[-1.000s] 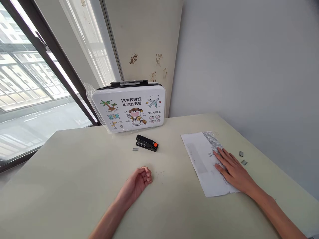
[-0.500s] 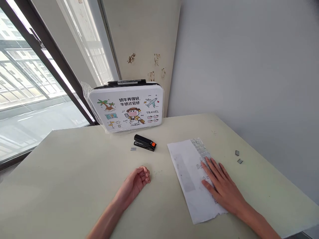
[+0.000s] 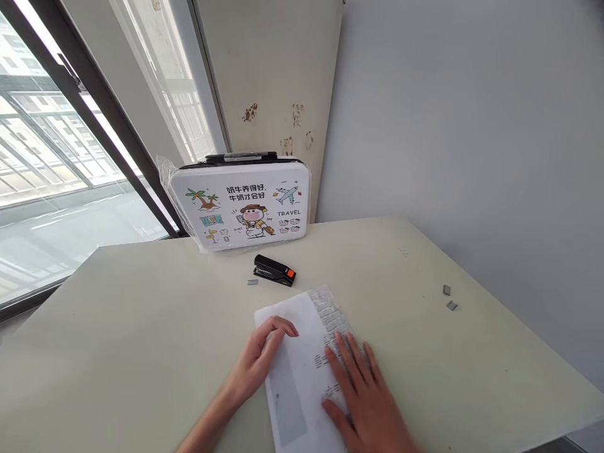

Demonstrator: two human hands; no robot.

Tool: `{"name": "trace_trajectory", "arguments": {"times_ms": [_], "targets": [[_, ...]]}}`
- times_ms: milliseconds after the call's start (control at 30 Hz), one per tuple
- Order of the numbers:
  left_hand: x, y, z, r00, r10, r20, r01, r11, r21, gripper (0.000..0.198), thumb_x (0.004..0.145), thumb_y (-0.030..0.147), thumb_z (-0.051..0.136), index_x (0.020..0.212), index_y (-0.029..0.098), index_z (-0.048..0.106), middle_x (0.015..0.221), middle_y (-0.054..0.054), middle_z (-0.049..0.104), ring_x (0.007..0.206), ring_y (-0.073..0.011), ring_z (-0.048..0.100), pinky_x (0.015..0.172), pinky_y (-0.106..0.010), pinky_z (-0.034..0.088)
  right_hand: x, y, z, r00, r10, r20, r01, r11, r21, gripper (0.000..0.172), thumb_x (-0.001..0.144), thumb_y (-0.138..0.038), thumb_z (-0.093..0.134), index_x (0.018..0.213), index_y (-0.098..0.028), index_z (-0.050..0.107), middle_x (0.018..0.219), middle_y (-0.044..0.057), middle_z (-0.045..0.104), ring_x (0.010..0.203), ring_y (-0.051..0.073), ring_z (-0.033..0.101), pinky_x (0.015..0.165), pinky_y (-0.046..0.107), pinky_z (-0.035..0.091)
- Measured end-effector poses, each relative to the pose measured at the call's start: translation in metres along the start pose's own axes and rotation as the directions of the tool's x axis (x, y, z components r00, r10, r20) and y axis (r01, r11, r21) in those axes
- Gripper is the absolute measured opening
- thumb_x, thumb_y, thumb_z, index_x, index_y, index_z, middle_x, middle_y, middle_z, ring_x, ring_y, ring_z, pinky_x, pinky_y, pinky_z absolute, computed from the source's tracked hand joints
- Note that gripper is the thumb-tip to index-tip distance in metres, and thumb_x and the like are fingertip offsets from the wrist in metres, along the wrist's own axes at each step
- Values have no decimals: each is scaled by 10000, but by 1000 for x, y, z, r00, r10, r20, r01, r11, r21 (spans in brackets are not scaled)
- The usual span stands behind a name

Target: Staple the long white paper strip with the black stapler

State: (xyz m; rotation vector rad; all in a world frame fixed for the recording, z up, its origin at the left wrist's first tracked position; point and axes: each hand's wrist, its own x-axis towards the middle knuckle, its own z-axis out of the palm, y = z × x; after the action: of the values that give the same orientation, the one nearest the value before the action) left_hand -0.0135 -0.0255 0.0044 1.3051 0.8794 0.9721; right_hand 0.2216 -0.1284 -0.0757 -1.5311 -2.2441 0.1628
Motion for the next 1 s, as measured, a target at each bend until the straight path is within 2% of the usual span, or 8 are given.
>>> {"name": "trace_trajectory", "arguments": {"times_ms": [100, 200, 300, 367, 500, 633, 800, 1000], "targets": [[-2, -1, 2, 996, 79, 32, -83, 981, 177, 122, 939, 291, 712, 1003, 244, 806, 1236, -132, 696, 1278, -344, 508, 1123, -396, 333, 7, -31, 6, 999, -22, -36, 27, 986, 162, 823, 1016, -456, 538, 1684, -301, 83, 1722, 97, 205, 1558, 447, 242, 1157, 761, 346], [-4, -10, 0, 990, 123, 75, -144, 892, 429, 231, 971, 283, 666, 1179, 283, 767, 1451, -97, 614, 1469, -346, 366, 1219, -461, 224, 27, -46, -9, 999, 33, -42, -17, 942, 334, 721, 1054, -401, 466, 1676, -322, 109, 1719, 59, 251, 1581, 390, 202, 1179, 687, 381], [-6, -20, -7, 980, 150, 134, -201, 771, 605, 426, 983, 329, 656, 1408, 300, 636, 1617, -65, 458, 1561, -350, 239, 1257, -527, 151, 67, -37, -29, 993, 91, -75, -51, 905, 423, 610, 1077, -360, 433, 1642, -331, 206, 1688, 46, 342, 1587, 313, 236, 1210, 593, 399], [-5, -26, -11, 973, 159, 168, -231, 707, 669, 571, 978, 364, 669, 1525, 294, 519, 1669, -67, 371, 1583, -355, 192, 1269, -554, 118, 104, -21, -30, 986, 110, -128, -47, 905, 423, 552, 1072, -351, 444, 1602, -303, 297, 1640, 62, 421, 1564, 282, 304, 1215, 538, 412], [-4, -31, -20, 953, 178, 246, -304, 599, 741, 703, 989, 392, 660, 1619, 278, 370, 1690, -80, 309, 1581, -355, 197, 1283, -555, 109, 179, 3, -2, 978, 91, -186, -22, 939, 344, 516, 1033, -344, 516, 1522, -215, 413, 1535, 124, 529, 1448, 273, 472, 1197, 477, 427], [-3, -30, -29, 928, 209, 309, -372, 446, 814, 739, 1016, 430, 614, 1654, 294, 266, 1686, -65, 310, 1570, -342, 231, 1286, -543, 174, 223, 8, 31, 980, 116, -165, -57, 945, 323, 390, 1004, -335, 575, 1369, -200, 557, 1301, 127, 692, 1221, 286, 639, 1072, 459, 506], [-3, -31, -43, 924, 142, 354, -377, 196, 905, 782, 1060, 516, 489, 1682, 303, 65, 1716, -41, 203, 1575, -308, 206, 1288, -518, 235, 226, 32, 41, 967, 185, -175, -113, 927, 357, 273, 1010, -356, 562, 1238, -218, 617, 1191, 120, 734, 1089, 298, 679, 981, 456, 523], [-2, -33, -55, 932, 144, 331, -353, 168, 920, 886, 1044, 563, 496, 1680, 263, -44, 1721, -80, 143, 1573, -316, 201, 1283, -506, 261, 180, 76, 12, 967, 219, -133, -143, 893, 426, 326, 1013, -456, 541, 1253, -244, 599, 1187, 92, 727, 1067, 283, 674, 952, 443, 537]]}}
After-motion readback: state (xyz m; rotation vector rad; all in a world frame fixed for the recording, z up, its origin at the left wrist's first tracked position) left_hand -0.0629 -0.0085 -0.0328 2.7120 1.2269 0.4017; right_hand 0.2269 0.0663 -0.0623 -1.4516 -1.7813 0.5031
